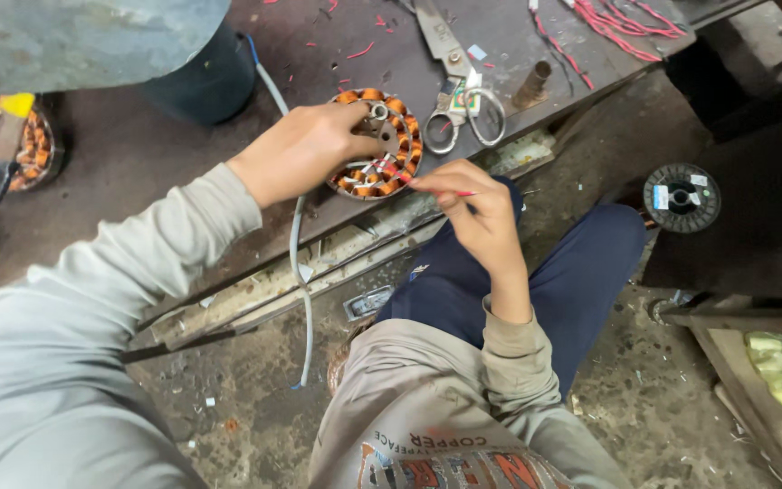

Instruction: The person sits at a workbench and repairs an electric motor stator by hand. They insert red wires into the stator slots, use shears to cut the wires, and then insert white plastic tubes into the slots to secure the connections.

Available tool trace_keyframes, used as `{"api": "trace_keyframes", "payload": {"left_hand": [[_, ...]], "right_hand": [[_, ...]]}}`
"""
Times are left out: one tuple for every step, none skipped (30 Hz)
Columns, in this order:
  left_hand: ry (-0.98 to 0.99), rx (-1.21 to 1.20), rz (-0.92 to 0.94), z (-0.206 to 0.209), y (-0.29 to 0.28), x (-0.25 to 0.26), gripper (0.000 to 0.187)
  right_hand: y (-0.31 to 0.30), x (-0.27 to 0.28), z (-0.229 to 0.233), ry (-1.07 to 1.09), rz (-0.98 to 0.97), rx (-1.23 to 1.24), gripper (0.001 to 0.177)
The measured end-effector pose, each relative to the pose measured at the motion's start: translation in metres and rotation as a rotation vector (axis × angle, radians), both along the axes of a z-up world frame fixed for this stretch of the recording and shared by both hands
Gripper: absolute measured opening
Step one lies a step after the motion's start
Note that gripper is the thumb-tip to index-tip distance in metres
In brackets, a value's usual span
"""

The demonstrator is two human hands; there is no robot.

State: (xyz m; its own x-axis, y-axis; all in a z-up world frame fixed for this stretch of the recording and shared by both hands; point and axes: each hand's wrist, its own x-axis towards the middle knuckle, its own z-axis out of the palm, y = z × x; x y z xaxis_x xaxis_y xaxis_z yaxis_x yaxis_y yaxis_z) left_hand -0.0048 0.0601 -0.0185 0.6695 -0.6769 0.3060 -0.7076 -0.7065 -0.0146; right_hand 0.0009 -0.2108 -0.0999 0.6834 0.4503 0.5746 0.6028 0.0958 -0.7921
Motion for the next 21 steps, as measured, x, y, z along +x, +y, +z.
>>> {"api": "trace_keyframes", "payload": {"left_hand": [[0.027,0.019,0.018,0.000,-0.001,0.000,0.032],[0.051,0.039,0.029,0.001,-0.001,0.000,0.032],[0.032,0.057,0.021,0.002,0.000,0.000,0.031],[0.014,0.074,0.006,0.002,-0.001,0.001,0.030],[-0.004,0.091,-0.009,0.001,-0.002,0.002,0.029],[-0.025,0.140,-0.005,0.001,-0.003,0.003,0.028],[-0.047,0.190,-0.002,0.000,-0.004,0.004,0.026],[-0.068,0.240,0.000,-0.002,-0.004,0.006,0.025],[-0.113,0.271,0.001,-0.004,-0.005,0.007,0.023],[-0.160,0.304,0.007,-0.006,-0.006,0.007,0.020],[-0.208,0.336,0.014,-0.008,-0.005,0.007,0.018],[-0.216,0.332,0.016,-0.009,-0.003,0.006,0.020],[-0.224,0.327,0.018,-0.011,0.000,0.006,0.023],[-0.234,0.323,0.020,-0.011,0.003,0.006,0.025],[-0.222,0.301,0.020,-0.012,0.006,0.007,0.028],[-0.208,0.278,0.020,-0.013,0.009,0.006,0.032],[-0.194,0.256,0.020,-0.014,0.012,0.005,0.035],[-0.162,0.171,0.019,-0.014,0.015,0.004,0.034],[-0.131,0.086,0.018,-0.013,0.018,0.003,0.034],[-0.099,-0.003,0.018,-0.014,0.019,0.001,0.034],[-0.102,-0.062,0.047,-0.015,0.018,-0.003,0.034]], "right_hand": [[0.001,-0.001,0.001,0.037,0.000,0.003,0.038],[0.002,-0.001,0.001,0.041,0.017,0.031,0.040],[0.004,-0.001,0.001,0.046,0.033,0.059,0.042],[0.005,-0.002,0.001,0.051,0.044,0.086,0.045],[0.007,-0.002,0.001,-0.006,0.007,0.088,0.046],[0.010,-0.003,0.000,-0.062,-0.032,0.091,0.047],[0.012,-0.003,-0.002,-0.118,-0.071,0.094,0.048],[0.015,-0.004,-0.003,-0.057,-0.044,0.142,0.049],[0.018,-0.006,-0.005,0.004,-0.016,0.190,0.050],[0.020,-0.006,-0.005,0.062,0.016,0.240,0.052],[0.021,-0.006,-0.005,0.119,0.006,0.238,0.052],[0.022,-0.007,-0.006,0.177,-0.001,0.237,0.052],[0.023,-0.007,-0.005,0.235,-0.008,0.236,0.053],[0.024,-0.006,-0.004,0.190,-0.012,0.232,0.052],[0.024,-0.005,-0.003,0.145,-0.017,0.227,0.051],[0.025,-0.004,-0.002,0.102,-0.021,0.223,0.051],[0.026,-0.004,-0.002,0.064,-0.034,0.210,0.051],[0.027,-0.005,-0.001,0.025,-0.046,0.198,0.050],[0.029,-0.004,-0.001,-0.014,-0.058,0.186,0.050],[0.029,-0.003,-0.002,-0.014,0.002,0.194,0.049],[0.031,-0.001,-0.004,-0.014,0.062,0.203,0.048]]}}
